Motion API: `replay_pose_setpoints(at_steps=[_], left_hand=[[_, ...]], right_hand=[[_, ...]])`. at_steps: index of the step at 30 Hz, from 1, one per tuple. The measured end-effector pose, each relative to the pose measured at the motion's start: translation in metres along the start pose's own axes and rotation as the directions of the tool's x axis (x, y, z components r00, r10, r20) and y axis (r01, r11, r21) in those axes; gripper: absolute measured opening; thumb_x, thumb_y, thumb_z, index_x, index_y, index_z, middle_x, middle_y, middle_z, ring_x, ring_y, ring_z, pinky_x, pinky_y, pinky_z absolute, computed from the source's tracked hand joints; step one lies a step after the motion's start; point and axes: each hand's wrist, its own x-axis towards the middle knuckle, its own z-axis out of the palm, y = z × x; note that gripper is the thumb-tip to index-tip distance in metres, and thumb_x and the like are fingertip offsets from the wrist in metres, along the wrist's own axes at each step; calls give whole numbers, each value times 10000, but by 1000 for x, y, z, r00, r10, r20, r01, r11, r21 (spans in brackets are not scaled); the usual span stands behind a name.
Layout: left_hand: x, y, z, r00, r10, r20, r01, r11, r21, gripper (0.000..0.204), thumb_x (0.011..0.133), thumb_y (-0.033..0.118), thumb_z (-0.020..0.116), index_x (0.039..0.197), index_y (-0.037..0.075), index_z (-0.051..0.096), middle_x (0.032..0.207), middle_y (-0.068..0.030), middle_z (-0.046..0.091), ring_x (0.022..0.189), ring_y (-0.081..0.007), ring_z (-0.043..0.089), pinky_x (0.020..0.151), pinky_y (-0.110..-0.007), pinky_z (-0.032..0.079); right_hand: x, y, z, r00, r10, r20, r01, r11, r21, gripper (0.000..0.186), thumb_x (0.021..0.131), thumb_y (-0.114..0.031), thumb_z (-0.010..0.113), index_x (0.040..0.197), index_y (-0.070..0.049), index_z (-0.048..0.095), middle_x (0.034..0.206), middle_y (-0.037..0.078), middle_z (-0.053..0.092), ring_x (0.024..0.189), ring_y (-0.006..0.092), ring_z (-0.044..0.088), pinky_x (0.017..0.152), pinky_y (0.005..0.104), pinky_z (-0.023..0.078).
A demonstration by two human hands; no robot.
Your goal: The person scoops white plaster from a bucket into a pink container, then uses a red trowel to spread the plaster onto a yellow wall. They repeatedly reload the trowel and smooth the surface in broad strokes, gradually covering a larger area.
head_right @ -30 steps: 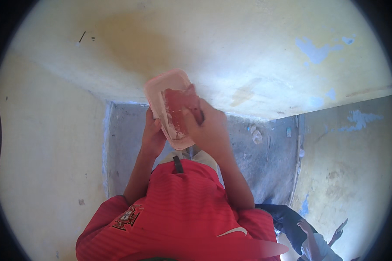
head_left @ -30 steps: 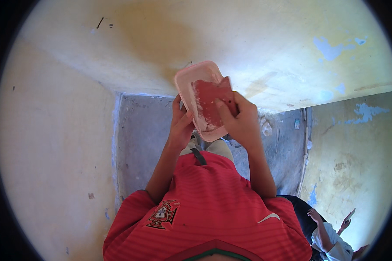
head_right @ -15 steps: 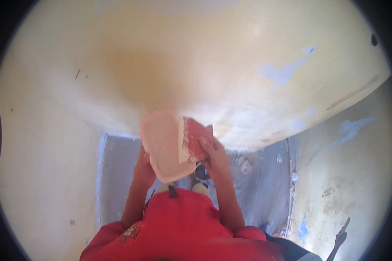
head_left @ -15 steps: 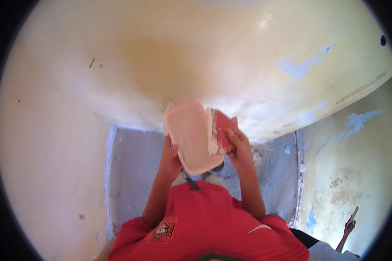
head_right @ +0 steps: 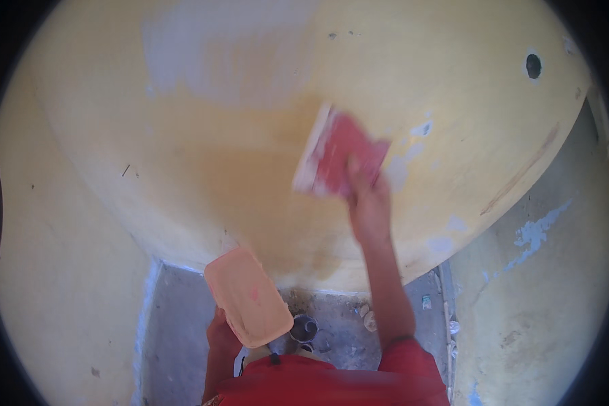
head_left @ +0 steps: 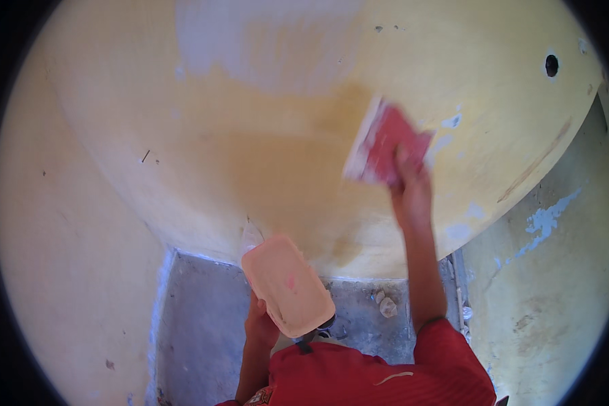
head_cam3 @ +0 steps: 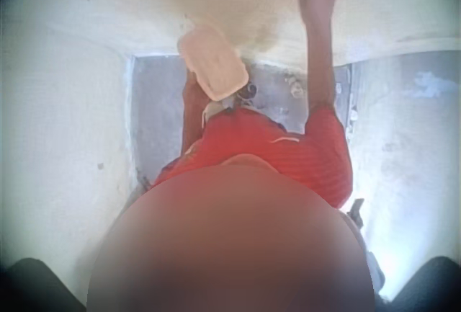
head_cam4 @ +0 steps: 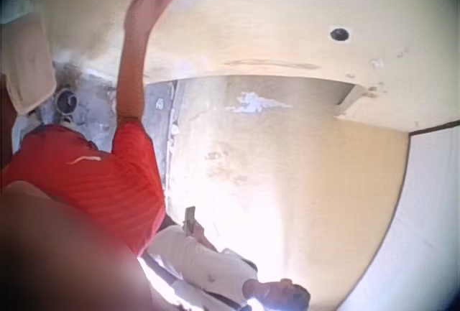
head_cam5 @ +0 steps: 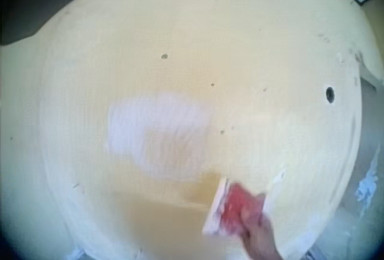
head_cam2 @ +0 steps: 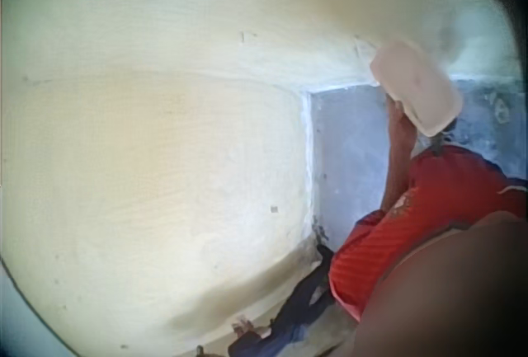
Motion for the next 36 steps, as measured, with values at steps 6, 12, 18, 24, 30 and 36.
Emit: replay_pose_setpoints(at_steps=[6,12,18,24,30,36], left_hand=[[-1,18,1,998,10,-68,-8,999,36,721,921,329,649,1495,80,291,1471,-111,427,1357,-303,445,1105,-472,402],[26,38,-27,1000,-1,-4,2,998,57,739,899,333,670,1489,80,303,1466,-112,435,1352,-309,450,1101,-483,404],[37,55,-39,1000,-5,-3,6,995,101,739,913,337,659,1497,76,291,1473,-114,435,1354,-306,448,1103,-482,399],[38,66,-45,999,-25,20,23,994,107,723,905,336,671,1478,75,316,1449,-110,453,1334,-303,466,1087,-477,414],[40,63,-54,999,-49,-23,51,995,87,721,906,339,671,1483,80,326,1444,-107,470,1331,-308,473,1083,-477,418],[42,55,-60,997,-76,2,75,995,68,678,938,329,631,1495,92,325,1457,-102,470,1339,-311,468,1103,-481,399]], right_hand=[[107,-94,71,484,-593,643,753,-92,-651,356,912,-40,595,1266,-4,603,1237,169,624,1115,312,600,958,376,486],[132,-5,48,475,-391,788,468,-647,-602,629,851,-48,518,1470,-2,414,1467,187,462,1304,375,479,1013,441,461],[58,56,23,674,-264,690,504,-518,-691,569,855,-9,520,1423,-9,476,1431,178,512,1307,340,503,1047,445,455],[115,-73,100,422,-469,776,574,-524,-629,443,862,-1,505,1301,-22,555,1311,167,601,1238,337,552,1026,428,472],[134,-43,94,467,-348,813,587,-565,-579,475,857,-3,503,1328,-34,559,1265,178,624,1211,312,582,1025,400,478],[61,29,33,600,-184,778,640,-474,-605,429,869,-25,518,1293,-2,575,1260,182,624,1178,321,604,1029,435,481]])
